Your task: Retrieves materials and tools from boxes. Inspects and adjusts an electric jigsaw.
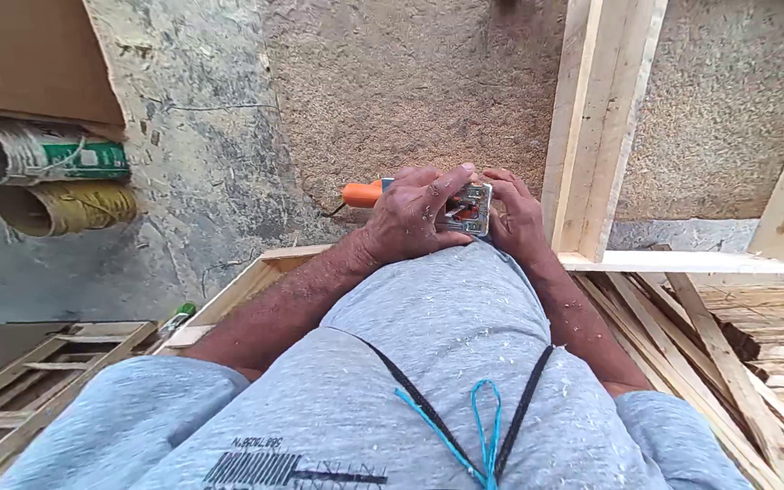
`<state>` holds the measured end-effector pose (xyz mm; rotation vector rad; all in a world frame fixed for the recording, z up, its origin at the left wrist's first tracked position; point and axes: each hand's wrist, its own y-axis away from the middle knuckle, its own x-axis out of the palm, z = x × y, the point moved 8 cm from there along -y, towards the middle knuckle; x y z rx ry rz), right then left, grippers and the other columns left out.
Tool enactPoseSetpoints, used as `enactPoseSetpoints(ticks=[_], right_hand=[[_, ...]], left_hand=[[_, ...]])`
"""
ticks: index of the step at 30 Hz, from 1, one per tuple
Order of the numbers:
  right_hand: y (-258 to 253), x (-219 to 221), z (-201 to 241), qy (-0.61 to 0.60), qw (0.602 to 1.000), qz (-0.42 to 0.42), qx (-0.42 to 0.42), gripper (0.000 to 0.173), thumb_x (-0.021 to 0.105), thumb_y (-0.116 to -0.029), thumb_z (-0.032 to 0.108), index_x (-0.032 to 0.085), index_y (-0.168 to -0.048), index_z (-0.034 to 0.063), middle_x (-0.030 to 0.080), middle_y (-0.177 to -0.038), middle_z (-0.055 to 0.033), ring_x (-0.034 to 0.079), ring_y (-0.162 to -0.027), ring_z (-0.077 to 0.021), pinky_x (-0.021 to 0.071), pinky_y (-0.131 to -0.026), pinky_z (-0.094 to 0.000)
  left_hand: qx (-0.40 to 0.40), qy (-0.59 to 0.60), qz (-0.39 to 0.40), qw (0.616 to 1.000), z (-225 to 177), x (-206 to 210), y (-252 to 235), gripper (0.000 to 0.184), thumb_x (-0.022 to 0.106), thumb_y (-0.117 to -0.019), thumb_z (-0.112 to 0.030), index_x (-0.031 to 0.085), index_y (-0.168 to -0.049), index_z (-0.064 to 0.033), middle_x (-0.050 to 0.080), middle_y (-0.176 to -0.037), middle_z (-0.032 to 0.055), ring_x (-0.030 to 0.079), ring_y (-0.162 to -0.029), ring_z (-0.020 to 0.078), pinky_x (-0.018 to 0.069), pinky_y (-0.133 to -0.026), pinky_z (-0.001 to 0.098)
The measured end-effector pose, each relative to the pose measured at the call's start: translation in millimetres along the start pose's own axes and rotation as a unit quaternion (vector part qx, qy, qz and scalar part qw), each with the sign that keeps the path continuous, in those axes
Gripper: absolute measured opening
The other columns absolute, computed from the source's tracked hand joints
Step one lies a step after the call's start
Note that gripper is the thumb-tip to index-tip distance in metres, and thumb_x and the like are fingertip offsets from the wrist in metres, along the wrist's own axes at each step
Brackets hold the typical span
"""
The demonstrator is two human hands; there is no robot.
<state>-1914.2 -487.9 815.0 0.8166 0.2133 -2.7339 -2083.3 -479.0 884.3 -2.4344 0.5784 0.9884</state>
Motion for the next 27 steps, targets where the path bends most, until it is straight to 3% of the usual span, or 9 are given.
enactPoseSetpoints(ticks=[2, 5, 9, 14, 17, 21, 24, 25, 27], right_hand=[[6.0, -4.0, -13.9, -0.068, 0.982, 0.041, 0.173, 0.045, 0.063, -0.0983, 0.039, 0.063, -0.125, 0.0029, 0.072, -0.104, -0.0030, 0.070, -0.088, -0.0102, 0.0608, -0.079, -0.0332], [13.8, 4.1, -20.1, -0.196, 0.921, 0.086, 0.324, 0.026, 0.064, -0.0989, 0.033, 0.067, -0.099, 0.0073, 0.065, -0.069, 0.0005, 0.060, -0.056, -0.0089, 0.0545, -0.056, -0.0295], [12.4, 16.9, -16.2, -0.390, 0.840, 0.091, 0.366, 0.015, 0.058, -0.1002, 0.015, 0.060, -0.087, 0.0071, 0.057, -0.062, 0.0014, 0.049, -0.049, -0.0059, 0.0453, -0.050, -0.0234], [9.8, 19.6, -4.9, -0.460, 0.758, 0.099, 0.451, 0.019, 0.050, -0.1042, 0.011, 0.059, -0.089, 0.0055, 0.065, -0.067, -0.0050, 0.060, -0.053, -0.0101, 0.0522, -0.051, -0.0242], [13.0, 27.1, -4.2, -0.536, 0.709, 0.072, 0.451, 0.020, 0.047, -0.1016, 0.010, 0.060, -0.086, 0.0070, 0.061, -0.065, -0.0042, 0.056, -0.050, -0.0086, 0.0493, -0.048, -0.0220], [15.7, 27.3, -5.5, -0.527, 0.732, 0.030, 0.430, 0.019, 0.047, -0.1022, 0.008, 0.060, -0.088, 0.0043, 0.064, -0.066, -0.0073, 0.060, -0.052, -0.0121, 0.0526, -0.049, -0.0262], [19.4, 25.8, -8.3, -0.543, 0.695, -0.003, 0.471, 0.025, 0.043, -0.1064, 0.016, 0.060, -0.091, 0.0057, 0.063, -0.070, -0.0070, 0.059, -0.055, -0.0124, 0.0522, -0.051, -0.0261], [18.5, 19.6, -11.5, -0.527, 0.706, -0.022, 0.473, 0.024, 0.044, -0.1070, 0.017, 0.058, -0.091, 0.0070, 0.064, -0.071, -0.0062, 0.059, -0.055, -0.0120, 0.0521, -0.051, -0.0252], [11.9, -0.3, -11.1, -0.466, 0.788, -0.013, 0.402, 0.018, 0.046, -0.1064, 0.012, 0.055, -0.092, 0.0067, 0.071, -0.076, -0.0077, 0.068, -0.060, -0.0145, 0.0596, -0.057, -0.0289]], left_hand=[[-0.005, -0.001, 0.002, 1.000, -0.5, 1.3, -1.2, 0.087, 0.082, -0.0816, -0.054, 0.053, -0.145, -0.0023, 0.072, -0.127, 0.0110, 0.068, -0.110, 0.0250, 0.0515, -0.099, 0.0459], [-0.005, 0.006, -0.003, 1.000, -1.9, 1.0, 0.3, 0.085, 0.082, -0.0816, -0.053, 0.054, -0.144, -0.0028, 0.072, -0.125, 0.0121, 0.068, -0.108, 0.0260, 0.0516, -0.097, 0.0463], [0.000, 0.005, -0.018, 1.000, -4.6, 0.0, 4.4, 0.082, 0.082, -0.0816, -0.052, 0.056, -0.143, -0.0026, 0.073, -0.120, 0.0127, 0.068, -0.105, 0.0261, 0.0520, -0.097, 0.0457], [0.003, 0.011, -0.028, 1.000, -5.0, -0.1, 9.4, 0.079, 0.082, -0.0822, -0.050, 0.058, -0.141, -0.0037, 0.073, -0.117, 0.0126, 0.068, -0.103, 0.0252, 0.0523, -0.096, 0.0458], [-0.001, 0.010, -0.025, 1.000, -5.5, 0.3, 10.6, 0.078, 0.080, -0.0828, -0.051, 0.059, -0.141, -0.0048, 0.074, -0.116, 0.0125, 0.068, -0.102, 0.0255, 0.0525, -0.095, 0.0460], [-0.001, 0.014, -0.026, 1.000, -6.8, 0.6, 11.8, 0.077, 0.080, -0.0831, -0.051, 0.059, -0.141, -0.0046, 0.073, -0.115, 0.0135, 0.068, -0.103, 0.0263, 0.0526, -0.094, 0.0464], [0.007, 0.014, -0.030, 0.999, -7.1, 0.9, 13.8, 0.076, 0.080, -0.0833, -0.052, 0.060, -0.140, -0.0056, 0.073, -0.115, 0.0128, 0.068, -0.102, 0.0252, 0.0523, -0.094, 0.0462], [0.008, 0.013, -0.028, 0.999, -7.3, 1.1, 15.2, 0.076, 0.080, -0.0834, -0.052, 0.060, -0.141, -0.0061, 0.073, -0.115, 0.0124, 0.068, -0.102, 0.0246, 0.0524, -0.094, 0.0460], [0.008, 0.016, -0.030, 0.999, -6.8, 0.9, 17.1, 0.075, 0.081, -0.0834, -0.051, 0.060, -0.140, -0.0059, 0.073, -0.113, 0.0122, 0.068, -0.101, 0.0239, 0.0523, -0.095, 0.0458]])
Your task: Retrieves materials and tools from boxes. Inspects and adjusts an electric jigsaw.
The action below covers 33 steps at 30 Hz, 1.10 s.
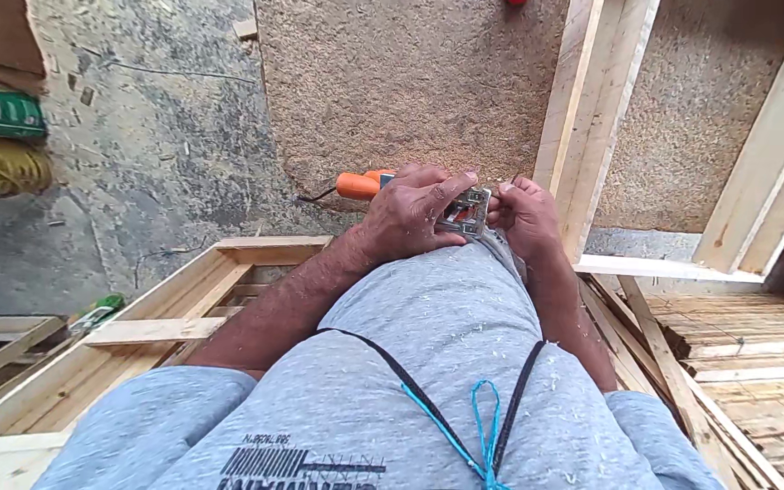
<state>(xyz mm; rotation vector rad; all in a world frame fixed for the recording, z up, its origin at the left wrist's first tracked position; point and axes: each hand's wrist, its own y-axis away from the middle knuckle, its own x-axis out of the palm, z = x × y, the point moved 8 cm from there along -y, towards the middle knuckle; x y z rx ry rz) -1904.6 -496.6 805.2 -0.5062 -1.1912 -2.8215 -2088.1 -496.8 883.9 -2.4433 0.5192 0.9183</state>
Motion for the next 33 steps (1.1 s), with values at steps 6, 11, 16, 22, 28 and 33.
enactPoseSetpoints(ticks=[6, 11, 16, 22, 28, 33], right_hand=[[17.2, 8.1, 16.2, 0.256, 0.940, 0.075, -0.212, 0.007, 0.067, -0.0959, 0.003, 0.071, -0.102, 0.0034, 0.072, -0.090, -0.0034, 0.070, -0.076, -0.0122, 0.0628, -0.072, -0.0327], [25.3, 11.4, 16.3, 0.280, 0.911, 0.000, -0.304, 0.007, 0.071, -0.0932, 0.001, 0.073, -0.099, 0.0017, 0.074, -0.092, -0.0034, 0.071, -0.078, -0.0089, 0.0628, -0.074, -0.0289], [27.6, 9.1, 19.4, 0.290, 0.900, -0.019, -0.325, 0.007, 0.072, -0.0925, 0.002, 0.071, -0.099, 0.0010, 0.073, -0.090, -0.0026, 0.069, -0.075, -0.0072, 0.0620, -0.070, -0.0265], [27.9, 15.6, 23.2, 0.359, 0.860, 0.005, -0.363, 0.006, 0.071, -0.0934, 0.003, 0.072, -0.097, -0.0006, 0.073, -0.090, -0.0054, 0.070, -0.077, -0.0078, 0.0619, -0.072, -0.0271], [28.0, 16.2, 24.1, 0.365, 0.859, 0.014, -0.358, 0.006, 0.071, -0.0936, 0.003, 0.072, -0.098, -0.0007, 0.073, -0.092, -0.0054, 0.071, -0.080, -0.0077, 0.0623, -0.074, -0.0269], [29.8, 17.1, 28.1, 0.377, 0.855, 0.017, -0.356, 0.007, 0.071, -0.0940, 0.004, 0.073, -0.099, -0.0001, 0.073, -0.091, -0.0050, 0.070, -0.077, -0.0069, 0.0618, -0.072, -0.0260]], left_hand=[[-0.013, -0.006, 0.006, 1.000, 1.6, 1.3, -2.3, 0.077, 0.081, -0.0820, -0.052, 0.060, -0.141, -0.0057, 0.074, -0.112, 0.0115, 0.068, -0.101, 0.0236, 0.0538, -0.094, 0.0445], [-0.009, -0.010, 0.006, 1.000, 1.0, 1.0, -2.2, 0.077, 0.081, -0.0821, -0.051, 0.060, -0.140, -0.0057, 0.074, -0.110, 0.0113, 0.068, -0.100, 0.0233, 0.0525, -0.094, 0.0441], [-0.013, -0.009, 0.006, 1.000, -0.4, -0.1, -3.5, 0.077, 0.082, -0.0811, -0.051, 0.061, -0.140, -0.0064, 0.073, -0.109, 0.0115, 0.068, -0.099, 0.0240, 0.0530, -0.092, 0.0446], [-0.013, -0.002, 0.008, 1.000, -0.5, -1.0, -4.5, 0.076, 0.082, -0.0814, -0.051, 0.061, -0.140, -0.0061, 0.073, -0.112, 0.0120, 0.068, -0.101, 0.0244, 0.0531, -0.093, 0.0450], [-0.012, -0.006, 0.010, 1.000, 1.9, -1.1, -4.6, 0.076, 0.081, -0.0816, -0.051, 0.061, -0.140, -0.0063, 0.073, -0.112, 0.0114, 0.068, -0.101, 0.0239, 0.0531, -0.094, 0.0446], [-0.011, -0.005, 0.011, 1.000, 2.6, -1.4, -5.9, 0.077, 0.082, -0.0815, -0.050, 0.061, -0.141, -0.0059, 0.074, -0.111, 0.0111, 0.068, -0.101, 0.0238, 0.0524, -0.093, 0.0445]])
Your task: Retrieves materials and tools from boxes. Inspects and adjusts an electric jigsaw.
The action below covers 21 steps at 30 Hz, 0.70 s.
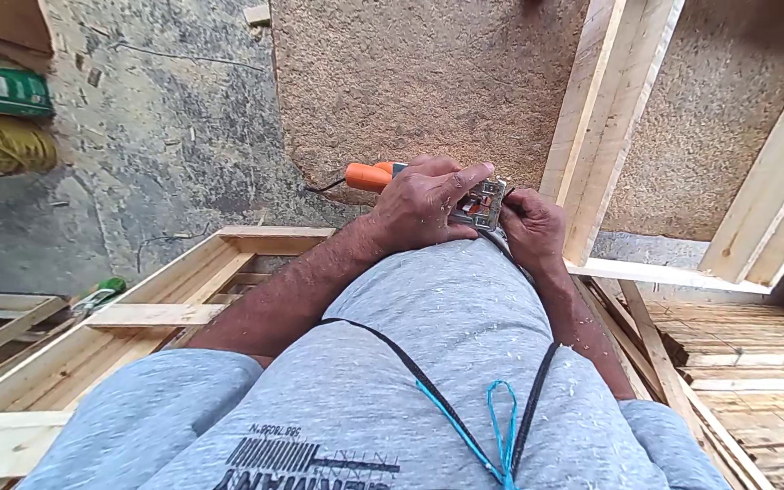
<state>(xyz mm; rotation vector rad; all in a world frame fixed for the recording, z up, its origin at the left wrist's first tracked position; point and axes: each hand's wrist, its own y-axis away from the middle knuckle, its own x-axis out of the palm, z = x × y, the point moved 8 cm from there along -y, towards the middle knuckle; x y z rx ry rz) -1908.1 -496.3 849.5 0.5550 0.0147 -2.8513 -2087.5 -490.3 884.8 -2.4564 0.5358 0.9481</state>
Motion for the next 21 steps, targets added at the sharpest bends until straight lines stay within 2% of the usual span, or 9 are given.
enactPoseSetpoints(ticks=[11, 14, 16, 17, 21], right_hand=[[-4.9, -0.3, 8.0, 0.063, 0.997, 0.004, -0.046, 0.009, 0.069, -0.0945, 0.006, 0.075, -0.098, -0.0006, 0.074, -0.092, -0.0081, 0.071, -0.083, -0.0095, 0.0617, -0.076, -0.0281], [-9.3, 0.4, 4.6, 0.041, 0.998, 0.039, 0.032, 0.006, 0.070, -0.0942, 0.007, 0.074, -0.097, 0.0033, 0.073, -0.087, -0.0026, 0.069, -0.075, -0.0054, 0.0606, -0.070, -0.0253], [-12.7, 0.8, -2.3, -0.008, 0.992, 0.065, 0.104, 0.003, 0.071, -0.0931, 0.006, 0.072, -0.096, 0.0057, 0.072, -0.083, -0.0006, 0.068, -0.070, -0.0065, 0.0612, -0.066, -0.0271], [-14.6, 0.6, -2.5, -0.015, 0.991, 0.072, 0.109, 0.004, 0.071, -0.0925, 0.005, 0.071, -0.096, 0.0059, 0.072, -0.083, -0.0006, 0.069, -0.070, -0.0069, 0.0615, -0.066, -0.0276], [-19.2, 0.4, 6.2, 0.016, 0.995, 0.093, 0.030, 0.008, 0.070, -0.0934, 0.004, 0.073, -0.101, 0.0041, 0.074, -0.090, -0.0020, 0.070, -0.077, -0.0064, 0.0622, -0.072, -0.0279]], left_hand=[[0.009, 0.001, -0.003, 1.000, -0.1, 0.4, -3.0, 0.076, 0.083, -0.0811, -0.048, 0.061, -0.140, -0.0056, 0.074, -0.113, 0.0116, 0.068, -0.104, 0.0246, 0.0526, -0.096, 0.0445], [0.007, 0.001, -0.004, 1.000, 0.7, 0.5, -2.5, 0.076, 0.083, -0.0810, -0.049, 0.061, -0.140, -0.0056, 0.074, -0.113, 0.0120, 0.068, -0.104, 0.0250, 0.0525, -0.095, 0.0444], [0.008, 0.003, -0.002, 1.000, 0.7, 0.3, -3.7, 0.076, 0.083, -0.0810, -0.048, 0.061, -0.140, -0.0051, 0.074, -0.113, 0.0126, 0.068, -0.103, 0.0252, 0.0527, -0.094, 0.0445], [0.008, 0.003, -0.001, 1.000, 0.5, 0.3, -4.5, 0.076, 0.082, -0.0811, -0.049, 0.061, -0.140, -0.0049, 0.074, -0.112, 0.0126, 0.068, -0.102, 0.0251, 0.0529, -0.094, 0.0448], [0.005, 0.004, 0.009, 1.000, 1.0, 0.6, -6.3, 0.077, 0.082, -0.0816, -0.050, 0.060, -0.140, -0.0057, 0.074, -0.112, 0.0117, 0.068, -0.104, 0.0253, 0.0527, -0.096, 0.0458]])
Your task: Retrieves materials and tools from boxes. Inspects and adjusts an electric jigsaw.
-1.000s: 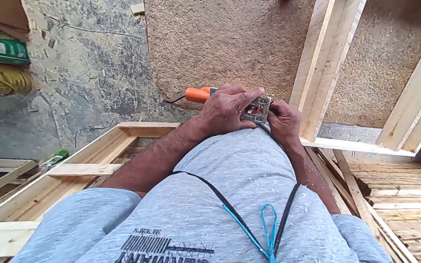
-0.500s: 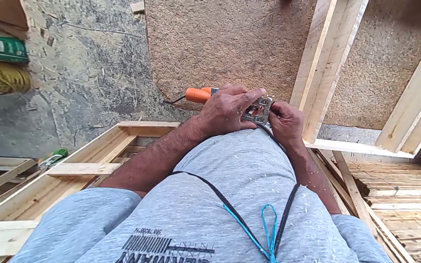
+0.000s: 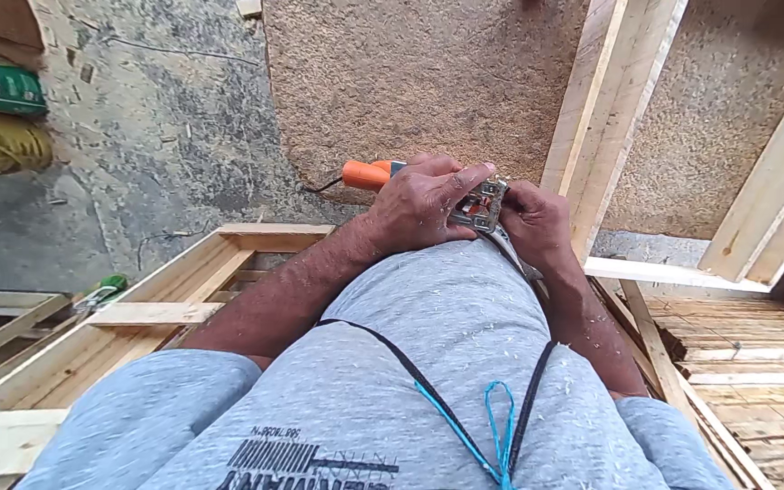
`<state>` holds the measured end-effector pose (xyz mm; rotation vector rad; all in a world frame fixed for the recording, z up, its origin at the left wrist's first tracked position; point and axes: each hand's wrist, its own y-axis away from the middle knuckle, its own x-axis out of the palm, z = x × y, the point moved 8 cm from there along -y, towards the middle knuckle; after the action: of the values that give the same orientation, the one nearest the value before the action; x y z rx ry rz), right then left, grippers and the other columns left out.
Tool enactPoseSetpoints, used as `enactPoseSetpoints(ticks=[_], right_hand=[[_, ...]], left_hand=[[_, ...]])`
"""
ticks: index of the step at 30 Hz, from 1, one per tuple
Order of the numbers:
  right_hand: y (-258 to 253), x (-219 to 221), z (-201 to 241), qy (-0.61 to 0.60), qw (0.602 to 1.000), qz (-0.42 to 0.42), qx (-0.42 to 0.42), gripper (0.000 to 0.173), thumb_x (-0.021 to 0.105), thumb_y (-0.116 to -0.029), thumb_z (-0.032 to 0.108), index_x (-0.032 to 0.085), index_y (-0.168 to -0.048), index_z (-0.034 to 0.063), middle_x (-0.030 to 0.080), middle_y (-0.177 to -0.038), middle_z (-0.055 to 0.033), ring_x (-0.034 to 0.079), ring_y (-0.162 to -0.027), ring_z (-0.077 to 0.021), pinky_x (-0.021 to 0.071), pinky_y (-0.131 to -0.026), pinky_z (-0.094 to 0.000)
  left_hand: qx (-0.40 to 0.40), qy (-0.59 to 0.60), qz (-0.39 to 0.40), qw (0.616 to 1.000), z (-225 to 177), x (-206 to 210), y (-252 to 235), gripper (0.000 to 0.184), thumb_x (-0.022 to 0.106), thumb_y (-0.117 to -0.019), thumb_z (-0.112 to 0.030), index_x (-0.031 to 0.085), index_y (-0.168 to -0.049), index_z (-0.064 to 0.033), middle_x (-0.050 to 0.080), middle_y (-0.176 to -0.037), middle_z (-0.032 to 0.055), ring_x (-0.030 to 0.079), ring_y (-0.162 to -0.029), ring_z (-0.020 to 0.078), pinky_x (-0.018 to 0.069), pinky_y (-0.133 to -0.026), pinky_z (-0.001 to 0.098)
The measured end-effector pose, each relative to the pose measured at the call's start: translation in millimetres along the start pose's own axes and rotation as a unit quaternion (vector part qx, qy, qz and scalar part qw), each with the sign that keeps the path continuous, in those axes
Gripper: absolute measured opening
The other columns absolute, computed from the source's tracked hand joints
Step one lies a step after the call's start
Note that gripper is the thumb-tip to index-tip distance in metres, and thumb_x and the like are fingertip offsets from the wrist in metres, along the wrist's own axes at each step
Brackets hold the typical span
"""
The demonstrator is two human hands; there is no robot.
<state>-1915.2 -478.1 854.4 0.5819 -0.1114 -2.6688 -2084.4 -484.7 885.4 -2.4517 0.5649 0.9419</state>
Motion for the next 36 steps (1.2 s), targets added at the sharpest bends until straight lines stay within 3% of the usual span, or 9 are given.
enactPoseSetpoints(ticks=[3, 7, 11, 17, 30, 36], right_hand=[[0.1, -0.4, -11.8, -0.063, 0.997, 0.007, 0.049, 0.004, 0.071, -0.0922, 0.003, 0.071, -0.096, 0.0046, 0.072, -0.084, -0.0010, 0.068, -0.071, -0.0069, 0.0609, -0.067, -0.0272], [3.1, -0.9, 4.9, 0.065, 0.996, -0.028, -0.054, 0.007, 0.069, -0.0946, 0.006, 0.074, -0.098, 0.0021, 0.074, -0.092, -0.0060, 0.072, -0.084, -0.0102, 0.0618, -0.079, -0.0315], [8.4, -6.8, -10.2, -0.030, 0.997, -0.057, 0.034, 0.004, 0.068, -0.0968, 0.008, 0.068, -0.097, 0.0043, 0.070, -0.083, -0.0014, 0.068, -0.069, -0.0082, 0.0613, -0.065, -0.0284], [1.5, -0.5, -20.6, -0.032, 0.990, -0.022, 0.132, 0.005, 0.072, -0.0928, 0.009, 0.069, -0.096, 0.0073, 0.071, -0.079, -0.0001, 0.067, -0.065, -0.0084, 0.0612, -0.062, -0.0295], [-0.8, 2.9, -27.2, -0.120, 0.977, -0.014, 0.173, 0.004, 0.071, -0.0921, 0.005, 0.067, -0.093, 0.0050, 0.071, -0.074, -0.0029, 0.069, -0.062, -0.0125, 0.0620, -0.060, -0.0314], [-2.4, 1.9, -24.6, -0.080, 0.981, -0.013, 0.174, 0.004, 0.072, -0.0915, 0.006, 0.069, -0.094, 0.0066, 0.071, -0.074, -0.0010, 0.068, -0.061, -0.0099, 0.0609, -0.059, -0.0296]], left_hand=[[0.004, 0.000, -0.006, 1.000, -0.1, 0.3, -0.5, 0.076, 0.082, -0.0814, -0.049, 0.061, -0.140, -0.0051, 0.074, -0.111, 0.0115, 0.068, -0.103, 0.0248, 0.0525, -0.096, 0.0454], [-0.006, -0.001, -0.004, 1.000, 1.7, -1.0, 0.3, 0.076, 0.082, -0.0812, -0.050, 0.061, -0.140, -0.0060, 0.074, -0.114, 0.0110, 0.069, -0.105, 0.0244, 0.0527, -0.097, 0.0449], [-0.004, 0.003, -0.007, 1.000, 1.8, -0.7, -0.5, 0.076, 0.082, -0.0812, -0.051, 0.061, -0.140, -0.0060, 0.074, -0.112, 0.0117, 0.068, -0.103, 0.0245, 0.0525, -0.095, 0.0447], [0.002, 0.002, -0.005, 1.000, 0.9, 0.5, -1.5, 0.076, 0.082, -0.0813, -0.050, 0.061, -0.140, -0.0061, 0.074, -0.112, 0.0112, 0.068, -0.103, 0.0249, 0.0525, -0.095, 0.0451], [-0.002, 0.007, 0.001, 1.000, 1.4, 0.1, -1.9, 0.074, 0.083, -0.0807, -0.046, 0.062, -0.140, -0.0063, 0.074, -0.112, 0.0112, 0.068, -0.103, 0.0244, 0.0530, -0.096, 0.0447], [0.001, 0.006, -0.001, 1.000, 0.6, 0.4, -1.7, 0.074, 0.083, -0.0812, -0.046, 0.061, -0.140, -0.0062, 0.074, -0.113, 0.0106, 0.068, -0.104, 0.0242, 0.0522, -0.096, 0.0444]])
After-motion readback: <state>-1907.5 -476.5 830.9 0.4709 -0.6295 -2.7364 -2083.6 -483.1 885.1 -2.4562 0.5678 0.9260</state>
